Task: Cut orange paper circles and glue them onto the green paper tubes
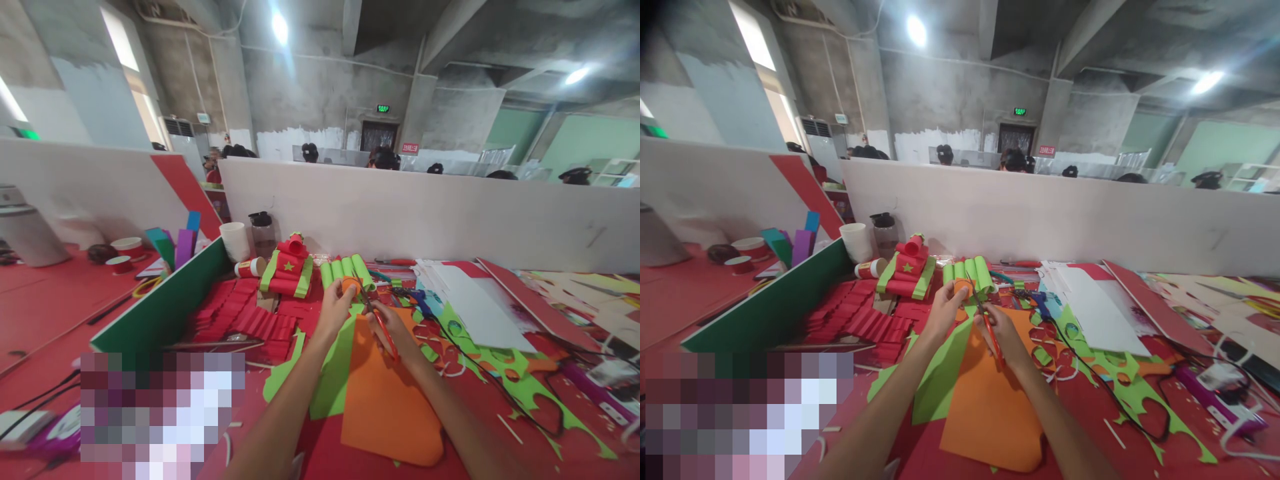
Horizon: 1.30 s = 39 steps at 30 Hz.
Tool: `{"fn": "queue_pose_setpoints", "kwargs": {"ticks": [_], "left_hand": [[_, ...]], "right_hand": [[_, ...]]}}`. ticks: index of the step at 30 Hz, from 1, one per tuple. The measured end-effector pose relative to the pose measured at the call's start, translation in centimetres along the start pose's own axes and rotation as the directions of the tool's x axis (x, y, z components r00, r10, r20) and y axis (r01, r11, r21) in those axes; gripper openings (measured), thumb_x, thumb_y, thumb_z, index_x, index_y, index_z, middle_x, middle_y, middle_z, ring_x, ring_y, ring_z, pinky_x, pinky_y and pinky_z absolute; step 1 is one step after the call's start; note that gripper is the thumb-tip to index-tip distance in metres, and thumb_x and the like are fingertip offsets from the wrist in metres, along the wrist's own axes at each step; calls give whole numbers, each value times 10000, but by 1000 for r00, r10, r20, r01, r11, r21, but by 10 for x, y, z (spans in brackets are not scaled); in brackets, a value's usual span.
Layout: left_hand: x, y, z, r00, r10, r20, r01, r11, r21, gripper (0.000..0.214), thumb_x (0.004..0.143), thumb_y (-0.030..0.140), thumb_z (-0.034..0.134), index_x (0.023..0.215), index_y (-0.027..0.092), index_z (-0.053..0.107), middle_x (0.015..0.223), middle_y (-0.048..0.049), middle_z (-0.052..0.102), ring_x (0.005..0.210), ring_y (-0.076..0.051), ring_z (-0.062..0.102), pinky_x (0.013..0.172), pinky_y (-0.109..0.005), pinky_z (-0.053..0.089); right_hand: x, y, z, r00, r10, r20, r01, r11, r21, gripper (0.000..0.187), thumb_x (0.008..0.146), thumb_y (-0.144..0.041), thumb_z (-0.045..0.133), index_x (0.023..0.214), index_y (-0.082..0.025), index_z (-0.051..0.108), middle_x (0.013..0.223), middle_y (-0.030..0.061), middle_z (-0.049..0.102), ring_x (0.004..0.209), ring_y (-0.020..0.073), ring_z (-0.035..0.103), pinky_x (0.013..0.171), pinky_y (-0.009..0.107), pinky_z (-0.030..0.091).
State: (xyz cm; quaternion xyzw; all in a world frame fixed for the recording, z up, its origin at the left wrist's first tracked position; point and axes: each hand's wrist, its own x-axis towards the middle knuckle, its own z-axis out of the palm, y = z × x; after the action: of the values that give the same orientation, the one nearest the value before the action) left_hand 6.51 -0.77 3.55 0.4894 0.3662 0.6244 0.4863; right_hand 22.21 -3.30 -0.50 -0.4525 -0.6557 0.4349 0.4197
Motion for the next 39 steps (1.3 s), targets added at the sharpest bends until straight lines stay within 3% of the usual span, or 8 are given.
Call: {"fn": "queue_pose_setpoints", "kwargs": {"ticks": [12,20,27,39], "left_hand": [[-1,6,-6,996,-40,79,32,995,97,162,780,303,647,828,148,640,712,6,616,621,-116,547,560,-209,400],[0,7,-7,989,-30,144,13,993,114,181,769,331,652,796,156,615,685,18,582,629,-117,521,581,-220,396],[-3,12,-6,986,-42,158,22,992,123,210,768,365,663,745,175,578,633,37,542,558,-105,491,549,-218,380],[-4,5,-2,998,-14,64,9,997,76,359,786,512,682,805,159,618,587,39,532,516,-98,470,514,-214,358]], "right_hand": [[1,-1,-12,996,-6,84,8,1000,-23,455,855,-637,616,1008,-213,557,600,-82,435,333,64,388,312,178,336],[0,-10,-24,991,14,137,-3,997,-79,456,847,-607,644,1055,-208,571,585,-84,434,349,85,416,313,194,369],[3,-8,-32,983,96,154,-87,994,-64,493,793,-637,674,1004,-201,581,539,-98,430,331,85,427,309,194,390],[-5,-12,-18,992,17,125,-23,999,47,473,848,-641,620,1046,-218,549,574,-106,416,344,66,379,321,176,376]]}}
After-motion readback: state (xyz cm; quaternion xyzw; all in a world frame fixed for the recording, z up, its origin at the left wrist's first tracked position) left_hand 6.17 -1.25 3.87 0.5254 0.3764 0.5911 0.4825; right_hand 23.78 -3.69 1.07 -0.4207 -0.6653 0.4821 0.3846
